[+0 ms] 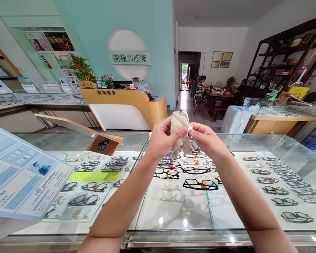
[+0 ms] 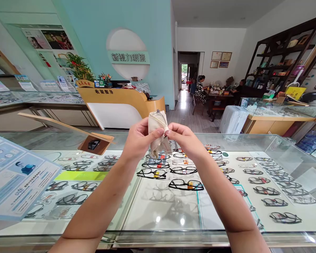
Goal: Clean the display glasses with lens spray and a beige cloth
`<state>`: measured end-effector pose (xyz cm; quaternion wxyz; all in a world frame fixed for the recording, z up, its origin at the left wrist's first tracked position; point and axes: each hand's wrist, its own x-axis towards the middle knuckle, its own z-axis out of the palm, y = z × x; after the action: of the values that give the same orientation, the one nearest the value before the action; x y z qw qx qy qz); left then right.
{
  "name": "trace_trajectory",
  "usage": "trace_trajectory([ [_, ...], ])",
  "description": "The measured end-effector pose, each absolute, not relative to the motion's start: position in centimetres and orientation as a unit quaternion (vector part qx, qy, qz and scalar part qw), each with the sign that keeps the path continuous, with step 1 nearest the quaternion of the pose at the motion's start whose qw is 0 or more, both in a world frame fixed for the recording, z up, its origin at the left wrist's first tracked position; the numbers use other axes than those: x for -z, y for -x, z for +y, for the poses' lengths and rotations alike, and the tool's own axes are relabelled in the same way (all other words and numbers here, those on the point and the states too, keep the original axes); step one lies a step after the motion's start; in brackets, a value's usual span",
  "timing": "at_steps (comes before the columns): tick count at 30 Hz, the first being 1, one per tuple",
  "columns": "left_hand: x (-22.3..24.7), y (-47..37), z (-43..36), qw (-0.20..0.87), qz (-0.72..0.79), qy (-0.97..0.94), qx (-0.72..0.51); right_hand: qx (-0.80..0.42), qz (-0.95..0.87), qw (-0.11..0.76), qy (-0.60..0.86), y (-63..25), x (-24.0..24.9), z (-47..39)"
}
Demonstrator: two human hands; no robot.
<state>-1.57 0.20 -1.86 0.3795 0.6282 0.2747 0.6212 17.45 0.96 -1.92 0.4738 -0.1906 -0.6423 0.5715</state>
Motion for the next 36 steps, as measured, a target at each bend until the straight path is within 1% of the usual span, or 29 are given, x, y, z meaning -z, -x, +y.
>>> trace_trajectory([
  [5,2.2,0.9,-0.5,0.336,0.273,-0.621,-0.654,-0.575,-0.688,0.408,0.171,-17.0,2.0,0.3],
  [8,2.5,0.4,-1.0,0.293,0.272,-0.601,-0.692,-0.565,-0.705,0.395,0.166,-16.4,1.9,-0.5],
  [10,2.6,0.2,-0.9,0.291,0.274,-0.584,-0.706,-0.563,-0.705,0.397,0.166,-16.2,1.8,-0.8],
  [13,2.4,1.1,-0.2,0.337,0.270,-0.582,-0.689,-0.558,-0.694,0.417,0.179,-16.6,1.6,-0.8],
  [17,1.5,3.5,0.8,0.442,0.253,-0.651,-0.563,-0.543,-0.684,0.440,0.211,-17.8,1.4,0.0],
  [20,1.0,4.4,0.9,0.479,0.246,-0.675,-0.504,-0.555,-0.674,0.433,0.224,-18.3,1.5,0.5],
  [22,1.1,3.9,0.8,0.477,0.248,-0.663,-0.521,-0.569,-0.665,0.432,0.218,-18.3,1.6,0.7],
  [24,1.5,2.8,0.7,0.452,0.254,-0.648,-0.558,-0.580,-0.660,0.429,0.209,-18.0,1.8,0.7],
  [29,2.9,0.5,0.5,0.313,0.278,-0.606,-0.676,-0.586,-0.678,0.394,0.203,-17.0,2.1,0.1],
  [30,3.1,0.4,0.6,0.298,0.283,-0.596,-0.690,-0.582,-0.683,0.390,0.207,-16.9,2.0,0.1],
  [32,3.3,0.7,0.9,0.313,0.291,-0.590,-0.685,-0.570,-0.685,0.398,0.217,-17.0,1.9,0.0],
  [36,2.8,2.0,1.7,0.397,0.277,-0.586,-0.650,-0.550,-0.678,0.439,0.213,-17.9,1.3,0.0],
])
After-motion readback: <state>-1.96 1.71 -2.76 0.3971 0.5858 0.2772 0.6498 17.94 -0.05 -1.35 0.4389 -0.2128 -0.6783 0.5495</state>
